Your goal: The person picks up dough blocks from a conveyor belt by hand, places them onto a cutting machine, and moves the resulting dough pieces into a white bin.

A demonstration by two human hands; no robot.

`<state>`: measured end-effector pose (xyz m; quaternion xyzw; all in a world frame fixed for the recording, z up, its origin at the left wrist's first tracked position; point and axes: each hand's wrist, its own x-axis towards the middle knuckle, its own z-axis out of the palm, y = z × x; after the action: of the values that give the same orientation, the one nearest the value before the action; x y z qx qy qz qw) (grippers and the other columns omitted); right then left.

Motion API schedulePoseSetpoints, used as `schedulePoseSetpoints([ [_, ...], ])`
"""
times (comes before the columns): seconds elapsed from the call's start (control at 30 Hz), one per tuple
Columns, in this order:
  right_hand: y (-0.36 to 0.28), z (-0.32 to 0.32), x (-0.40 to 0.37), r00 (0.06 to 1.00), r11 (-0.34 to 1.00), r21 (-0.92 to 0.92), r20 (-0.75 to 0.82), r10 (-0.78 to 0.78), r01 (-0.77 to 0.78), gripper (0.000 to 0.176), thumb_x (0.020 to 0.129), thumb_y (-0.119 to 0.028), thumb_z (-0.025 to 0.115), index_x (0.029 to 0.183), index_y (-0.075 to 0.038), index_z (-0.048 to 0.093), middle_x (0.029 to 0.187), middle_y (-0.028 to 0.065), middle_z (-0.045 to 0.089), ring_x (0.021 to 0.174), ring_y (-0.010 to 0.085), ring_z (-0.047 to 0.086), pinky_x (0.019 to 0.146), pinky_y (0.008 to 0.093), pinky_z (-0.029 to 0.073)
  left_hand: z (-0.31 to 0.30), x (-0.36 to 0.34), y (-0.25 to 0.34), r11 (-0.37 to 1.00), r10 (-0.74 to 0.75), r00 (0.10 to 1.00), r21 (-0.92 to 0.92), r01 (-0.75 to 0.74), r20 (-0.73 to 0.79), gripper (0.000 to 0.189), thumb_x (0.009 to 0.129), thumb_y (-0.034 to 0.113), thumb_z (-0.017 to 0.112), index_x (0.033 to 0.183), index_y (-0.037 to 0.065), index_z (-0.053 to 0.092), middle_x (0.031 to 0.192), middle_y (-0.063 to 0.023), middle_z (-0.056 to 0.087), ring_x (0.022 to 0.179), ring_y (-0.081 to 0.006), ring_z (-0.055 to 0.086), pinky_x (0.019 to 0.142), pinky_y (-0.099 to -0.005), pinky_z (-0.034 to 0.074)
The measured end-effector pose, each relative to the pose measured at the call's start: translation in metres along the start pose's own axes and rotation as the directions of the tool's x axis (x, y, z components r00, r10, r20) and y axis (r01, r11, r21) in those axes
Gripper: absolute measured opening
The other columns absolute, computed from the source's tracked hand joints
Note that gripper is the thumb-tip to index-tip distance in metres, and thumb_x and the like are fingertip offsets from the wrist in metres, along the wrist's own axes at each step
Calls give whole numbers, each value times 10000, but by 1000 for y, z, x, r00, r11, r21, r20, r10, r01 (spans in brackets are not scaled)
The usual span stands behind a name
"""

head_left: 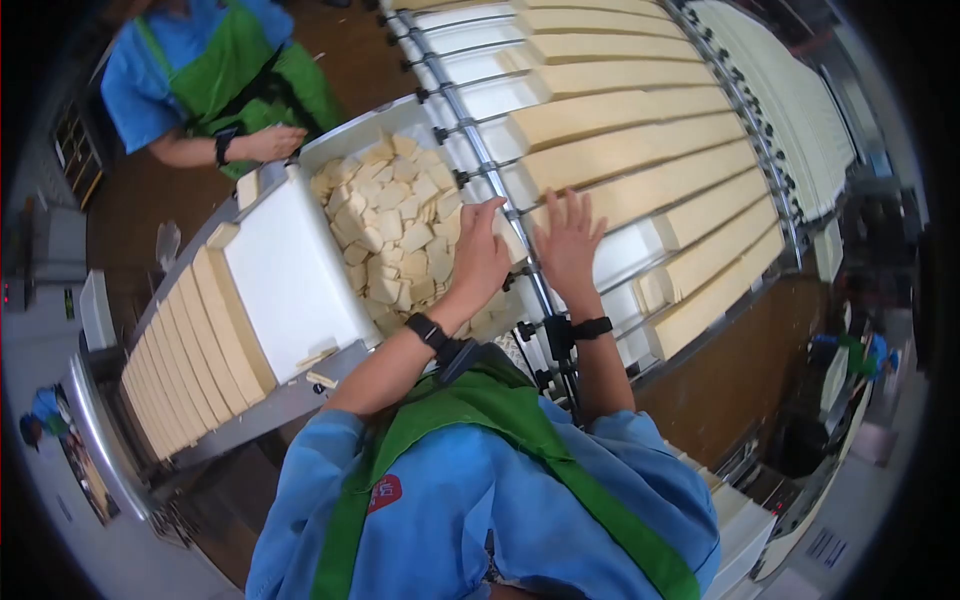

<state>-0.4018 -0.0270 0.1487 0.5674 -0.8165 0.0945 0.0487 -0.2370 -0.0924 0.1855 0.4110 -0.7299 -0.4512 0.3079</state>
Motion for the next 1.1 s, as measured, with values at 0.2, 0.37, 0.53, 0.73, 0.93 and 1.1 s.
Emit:
schedulePoseSetpoints([
  [0.2,-38,-35,5,997,993,-114,60,49,-42,673,950,-377,567,1515,-89,341,1519,224,342,1451,422,236,1116,696,143,-118,-94,-62,960,-5,942,264,99,-334,528,906,89,606,1401,44,431,1366,-245,366,1236,-430,432,1074,-476,355],
  [0.37,-154,-11,39,899,849,297,-162,-407,438,557,914,-234,641,1402,-25,474,1379,241,460,1309,407,397,1085,550,304,-205,-207,-135,633,-169,326,151,759,-930,626,870,237,676,1403,33,420,1334,-266,396,1250,-431,374,1058,-540,280],
  [0.53,-359,34,58,629,390,661,-162,-761,642,421,874,-185,677,1237,12,595,1154,217,591,1098,389,522,1010,467,386,-244,-270,-177,481,-358,108,-85,872,-927,736,820,314,751,1382,-5,399,1285,-264,365,1206,-435,404,1013,-523,350],
  [0.73,-540,102,78,420,275,540,-166,-892,796,412,844,-227,698,1173,11,630,1148,183,579,1110,352,506,951,472,407,-259,-259,-173,629,-426,183,-145,764,-886,741,780,204,790,1364,-45,408,1257,-296,376,1139,-463,469,989,-479,422],
  [0.93,-597,113,80,513,528,249,127,-849,812,465,854,-379,674,1147,-19,650,1180,138,555,1148,293,473,943,474,377,-261,-258,-168,661,-482,256,-156,734,-838,802,774,180,788,1397,-51,338,1242,-268,362,1124,-456,469,962,-481,431],
  [1.1,-599,115,77,528,550,163,162,-834,819,494,844,-450,652,1107,-33,669,1122,142,606,1114,294,527,935,488,365,-264,-254,-163,641,-532,270,-174,748,-802,812,753,167,801,1402,-25,351,1266,-261,373,1134,-452,480,955,-481,444],
])
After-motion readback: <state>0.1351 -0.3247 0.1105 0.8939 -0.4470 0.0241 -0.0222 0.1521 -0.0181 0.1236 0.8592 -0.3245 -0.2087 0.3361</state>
